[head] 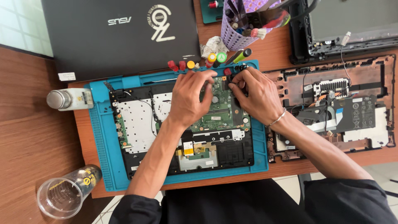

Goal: The person uses a screwdriver to remove screws and internal components from a laptop chassis, then handles a separate display panel.

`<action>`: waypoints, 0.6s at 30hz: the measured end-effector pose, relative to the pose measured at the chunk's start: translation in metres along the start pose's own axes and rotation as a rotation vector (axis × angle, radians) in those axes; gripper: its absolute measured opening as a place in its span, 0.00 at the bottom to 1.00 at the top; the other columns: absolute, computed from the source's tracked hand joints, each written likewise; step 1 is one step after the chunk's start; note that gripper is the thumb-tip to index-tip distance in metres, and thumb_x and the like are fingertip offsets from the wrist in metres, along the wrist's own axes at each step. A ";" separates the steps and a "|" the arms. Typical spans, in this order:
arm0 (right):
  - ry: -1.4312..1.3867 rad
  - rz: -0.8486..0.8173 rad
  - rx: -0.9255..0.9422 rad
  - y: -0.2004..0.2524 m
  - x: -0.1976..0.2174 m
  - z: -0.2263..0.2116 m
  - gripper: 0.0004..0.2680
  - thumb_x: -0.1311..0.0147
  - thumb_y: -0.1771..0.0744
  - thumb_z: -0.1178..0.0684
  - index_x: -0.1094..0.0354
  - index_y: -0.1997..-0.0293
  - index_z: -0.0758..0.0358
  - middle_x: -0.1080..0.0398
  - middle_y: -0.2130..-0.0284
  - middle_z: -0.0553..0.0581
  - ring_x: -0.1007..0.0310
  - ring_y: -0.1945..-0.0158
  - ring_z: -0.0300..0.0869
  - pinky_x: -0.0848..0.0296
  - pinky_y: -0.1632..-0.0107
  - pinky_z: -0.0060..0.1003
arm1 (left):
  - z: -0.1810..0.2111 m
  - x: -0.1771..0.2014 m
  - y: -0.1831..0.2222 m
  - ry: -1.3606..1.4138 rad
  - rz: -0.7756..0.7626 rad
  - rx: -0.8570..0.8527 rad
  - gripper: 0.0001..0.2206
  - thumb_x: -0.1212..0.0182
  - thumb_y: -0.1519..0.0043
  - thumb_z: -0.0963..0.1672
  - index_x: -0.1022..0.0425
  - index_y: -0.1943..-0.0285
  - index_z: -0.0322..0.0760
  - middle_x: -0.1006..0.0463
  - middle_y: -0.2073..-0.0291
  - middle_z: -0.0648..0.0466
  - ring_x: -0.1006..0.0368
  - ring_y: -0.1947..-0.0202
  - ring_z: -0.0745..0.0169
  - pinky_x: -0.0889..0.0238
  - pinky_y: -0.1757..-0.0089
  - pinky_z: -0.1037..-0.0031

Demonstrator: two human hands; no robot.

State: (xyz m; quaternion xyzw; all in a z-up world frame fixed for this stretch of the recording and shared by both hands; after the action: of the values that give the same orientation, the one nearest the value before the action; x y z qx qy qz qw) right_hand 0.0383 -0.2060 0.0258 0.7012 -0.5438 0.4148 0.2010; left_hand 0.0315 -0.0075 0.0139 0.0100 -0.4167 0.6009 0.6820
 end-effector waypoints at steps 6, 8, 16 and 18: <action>-0.027 0.048 -0.061 0.003 0.000 -0.004 0.06 0.36 0.35 0.57 0.29 0.61 0.68 0.31 0.69 0.58 0.29 0.66 0.48 0.30 0.62 0.42 | 0.009 -0.009 -0.004 -0.064 -0.148 -0.106 0.16 0.38 0.40 0.36 0.30 0.44 0.39 0.23 0.55 0.58 0.29 0.52 0.56 0.41 0.52 0.62; -0.050 0.073 -0.079 0.005 0.000 -0.005 0.06 0.36 0.35 0.58 0.28 0.61 0.68 0.30 0.69 0.58 0.29 0.66 0.48 0.29 0.61 0.41 | 0.009 -0.012 -0.007 -0.078 -0.196 -0.112 0.17 0.39 0.40 0.35 0.30 0.43 0.39 0.23 0.54 0.58 0.29 0.51 0.56 0.40 0.51 0.62; -0.183 0.169 -0.171 0.009 -0.002 0.005 0.05 0.33 0.36 0.57 0.25 0.63 0.67 0.28 0.72 0.55 0.28 0.72 0.40 0.29 0.67 0.35 | 0.011 -0.021 -0.023 -0.267 -0.409 -0.253 0.20 0.39 0.45 0.34 0.30 0.43 0.39 0.21 0.52 0.57 0.29 0.50 0.56 0.36 0.50 0.61; -0.205 0.183 -0.192 0.011 -0.002 0.007 0.05 0.33 0.36 0.58 0.24 0.63 0.67 0.29 0.74 0.54 0.31 0.74 0.38 0.31 0.68 0.33 | 0.011 -0.022 -0.027 -0.276 -0.449 -0.250 0.21 0.39 0.45 0.34 0.30 0.43 0.39 0.20 0.53 0.58 0.28 0.50 0.57 0.34 0.50 0.62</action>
State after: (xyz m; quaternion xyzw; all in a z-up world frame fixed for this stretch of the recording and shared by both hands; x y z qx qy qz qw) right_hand 0.0308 -0.2129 0.0183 0.6649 -0.6603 0.3039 0.1719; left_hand 0.0493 -0.0383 0.0218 0.0994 -0.5639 0.3720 0.7306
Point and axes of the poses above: each hand's wrist, its own y-axis away from the middle knuckle, its own x-axis out of the back of the hand, z = x × y, the point moved 3 cm from there along -y, towards the middle knuckle
